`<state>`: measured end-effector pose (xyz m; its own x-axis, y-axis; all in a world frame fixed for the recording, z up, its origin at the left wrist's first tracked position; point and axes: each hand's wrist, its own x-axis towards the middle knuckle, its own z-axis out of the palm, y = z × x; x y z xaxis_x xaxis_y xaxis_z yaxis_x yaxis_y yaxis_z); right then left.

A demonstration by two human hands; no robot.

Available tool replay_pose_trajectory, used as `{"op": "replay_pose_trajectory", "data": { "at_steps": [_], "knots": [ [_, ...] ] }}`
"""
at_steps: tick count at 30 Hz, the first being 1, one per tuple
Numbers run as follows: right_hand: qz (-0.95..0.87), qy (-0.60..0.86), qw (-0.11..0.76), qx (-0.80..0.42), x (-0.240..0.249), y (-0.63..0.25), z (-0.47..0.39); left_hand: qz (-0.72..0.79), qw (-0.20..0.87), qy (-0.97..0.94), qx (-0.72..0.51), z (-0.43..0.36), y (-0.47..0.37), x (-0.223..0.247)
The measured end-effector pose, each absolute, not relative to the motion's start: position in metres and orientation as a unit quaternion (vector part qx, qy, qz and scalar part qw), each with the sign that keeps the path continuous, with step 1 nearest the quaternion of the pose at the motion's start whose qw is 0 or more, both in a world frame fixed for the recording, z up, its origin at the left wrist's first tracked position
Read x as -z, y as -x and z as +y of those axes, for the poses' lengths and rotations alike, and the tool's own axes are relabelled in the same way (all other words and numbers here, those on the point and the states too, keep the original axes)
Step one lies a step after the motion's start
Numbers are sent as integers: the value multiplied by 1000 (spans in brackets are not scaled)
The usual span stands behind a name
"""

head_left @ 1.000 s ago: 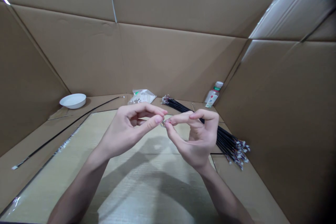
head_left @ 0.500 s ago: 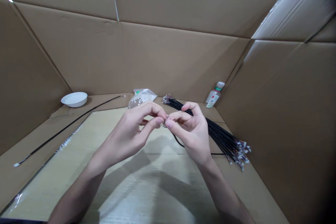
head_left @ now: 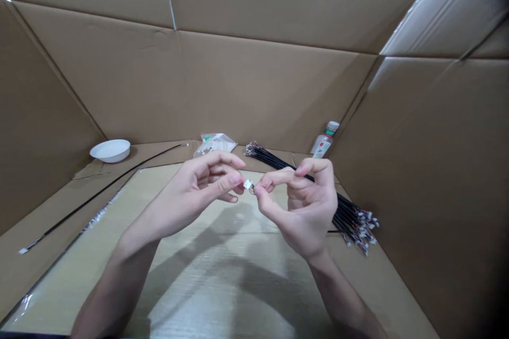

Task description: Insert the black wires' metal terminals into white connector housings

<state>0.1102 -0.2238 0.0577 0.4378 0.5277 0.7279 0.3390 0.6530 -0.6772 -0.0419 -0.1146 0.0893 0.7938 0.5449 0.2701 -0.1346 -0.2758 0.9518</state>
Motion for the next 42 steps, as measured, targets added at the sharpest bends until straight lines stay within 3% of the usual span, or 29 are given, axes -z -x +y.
{"op": "replay_pose_trajectory", "data": {
  "at_steps": [6, 11, 18, 42],
  "knots": [
    [-577, 399, 712, 16, -59, -113, -227, 158, 610, -733, -257, -118, 38, -95],
    [-640, 435, 618, 141, -65, -121, -238, 147, 671, -680, -257, -109, 30, -85],
    [-657, 441, 605, 86, -64, -123, -247, 144, 717, -644, -226, -104, 24, -77],
    [-680, 489, 524, 156, -67, -126, -247, 152, 717, -633, -251, -108, 20, -72]
  ]
}}
